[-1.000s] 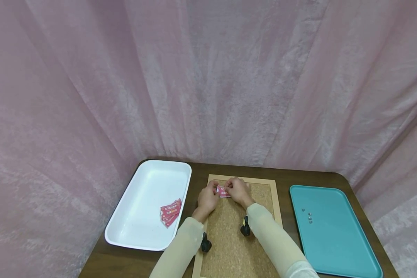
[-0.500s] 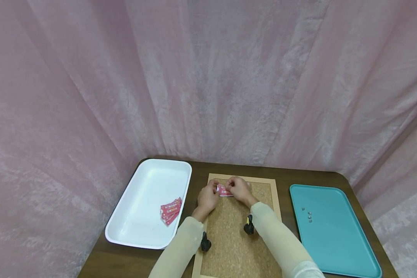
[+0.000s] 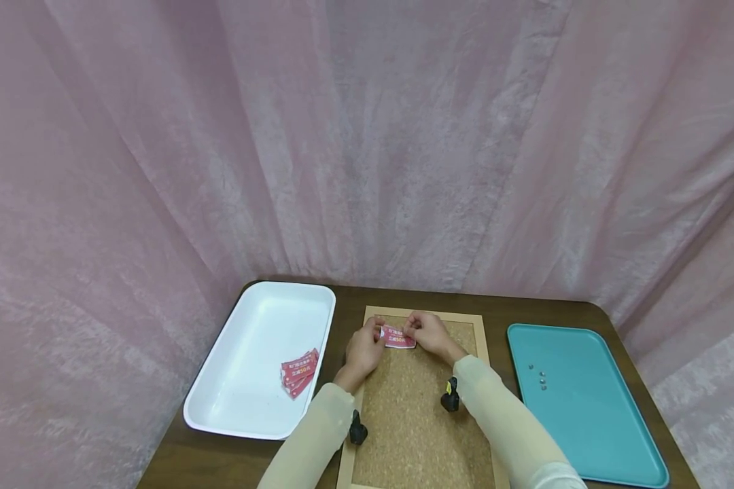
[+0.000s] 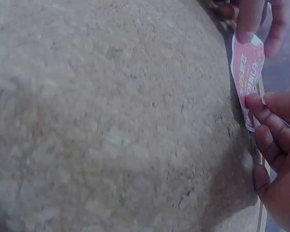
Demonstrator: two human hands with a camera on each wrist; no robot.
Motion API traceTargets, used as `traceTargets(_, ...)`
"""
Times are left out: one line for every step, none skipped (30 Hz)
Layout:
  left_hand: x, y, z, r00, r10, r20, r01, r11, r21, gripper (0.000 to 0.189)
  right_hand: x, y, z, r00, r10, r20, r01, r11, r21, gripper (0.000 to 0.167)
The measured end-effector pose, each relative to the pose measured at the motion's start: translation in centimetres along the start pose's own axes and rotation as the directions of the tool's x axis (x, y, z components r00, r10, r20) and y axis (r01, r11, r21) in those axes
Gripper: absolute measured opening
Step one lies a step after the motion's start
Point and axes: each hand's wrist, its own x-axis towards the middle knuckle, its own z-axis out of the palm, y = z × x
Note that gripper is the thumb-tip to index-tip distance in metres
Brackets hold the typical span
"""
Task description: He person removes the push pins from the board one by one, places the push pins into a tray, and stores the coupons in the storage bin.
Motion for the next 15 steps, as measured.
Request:
traceTargets(0.0, 0.0, 0.0, 1.000, -0.003, 0.003, 0.003, 1.000, -0.002, 0.034, -0.1, 0.1, -0.1, 1.000, -0.010, 0.000, 0.010, 1.000, 0.004, 0.007)
traceTargets(-0.1, 0.1, -0.1, 1.000, -0.003, 0.005, 0.003, 1.000, -0.007, 0.034, -0.1, 0.2, -0.2, 1.000, -0.016, 0.002, 0.016, 1.000, 0.007, 0.007)
traceTargets(-0.1, 0.1, -0.1, 1.000, -0.006, 0.007, 0.007, 1.000, -0.007, 0.033, -0.2, 0.2, -0.3, 1.000, -0.023, 0.003, 0.023, 1.000, 0.012, 0.006)
traceTargets(-0.1, 0.1, -0.1, 1.000, -0.010, 0.010, 0.010, 1.000, -0.005, 0.033, -0.2, 0.3, -0.5, 1.000, -0.028, 0.007, 0.028, 0.999, 0.018, 0.006)
traceTargets(-0.1, 0.1, -0.1, 1.000, -0.011, 0.009, 0.011, 1.000, -0.006, 0.033, -0.3, 0.4, -0.5, 0.999, -0.031, 0.012, 0.030, 0.999, 0.028, 0.005)
traceTargets(-0.1, 0.1, -0.1, 1.000, -0.009, 0.006, 0.009, 1.000, -0.008, 0.033, -0.3, 0.4, -0.6, 0.999, -0.033, 0.016, 0.032, 0.999, 0.032, 0.005)
traceTargets(-0.1, 0.1, -0.1, 1.000, -0.008, 0.005, 0.008, 1.000, -0.008, 0.034, -0.4, 0.5, -0.7, 0.999, -0.035, 0.019, 0.034, 0.999, 0.036, 0.004)
traceTargets(-0.1, 0.1, -0.1, 1.000, -0.009, 0.003, 0.009, 1.000, -0.008, 0.034, -0.4, 0.6, -0.7, 0.999, -0.037, 0.023, 0.036, 0.999, 0.040, 0.004)
traceTargets(-0.2, 0.1, -0.1, 1.000, -0.010, 0.003, 0.010, 1.000, -0.008, 0.034, -0.5, 0.7, -0.8, 0.999, -0.038, 0.027, 0.037, 0.998, 0.046, 0.004)
traceTargets(-0.1, 0.1, -0.1, 1.000, -0.010, 0.003, 0.010, 1.000, -0.011, 0.034, -0.5, 0.7, -0.8, 0.999, -0.041, 0.031, 0.040, 0.998, 0.051, 0.003)
traceTargets(-0.1, 0.0, -0.1, 1.000, -0.009, 0.001, 0.009, 1.000, -0.012, 0.034, -0.6, 0.7, -0.9, 0.999, -0.045, 0.031, 0.043, 0.998, 0.052, 0.003)
traceTargets(-0.1, 0.0, -0.1, 1.000, -0.007, 0.000, 0.007, 1.000, -0.012, 0.034, -0.7, 0.7, -0.9, 0.998, -0.047, 0.029, 0.046, 0.998, 0.050, 0.004)
traceTargets(-0.1, 0.0, -0.1, 1.000, -0.011, 0.004, 0.011, 1.000, -0.014, 0.034, -0.7, 0.7, -1.0, 0.998, -0.049, 0.029, 0.047, 0.997, 0.054, 0.004)
traceTargets(0.0, -0.1, -0.1, 1.000, -0.010, 0.005, 0.010, 1.000, -0.017, 0.034, -0.8, 0.6, -1.1, 0.998, -0.047, 0.029, 0.045, 0.998, 0.052, 0.005)
traceTargets(0.0, -0.1, 0.0, 1.000, -0.004, 0.002, 0.004, 1.000, -0.017, 0.034, -0.9, 0.6, -1.2, 0.998, -0.046, 0.033, 0.044, 0.997, 0.057, 0.004)
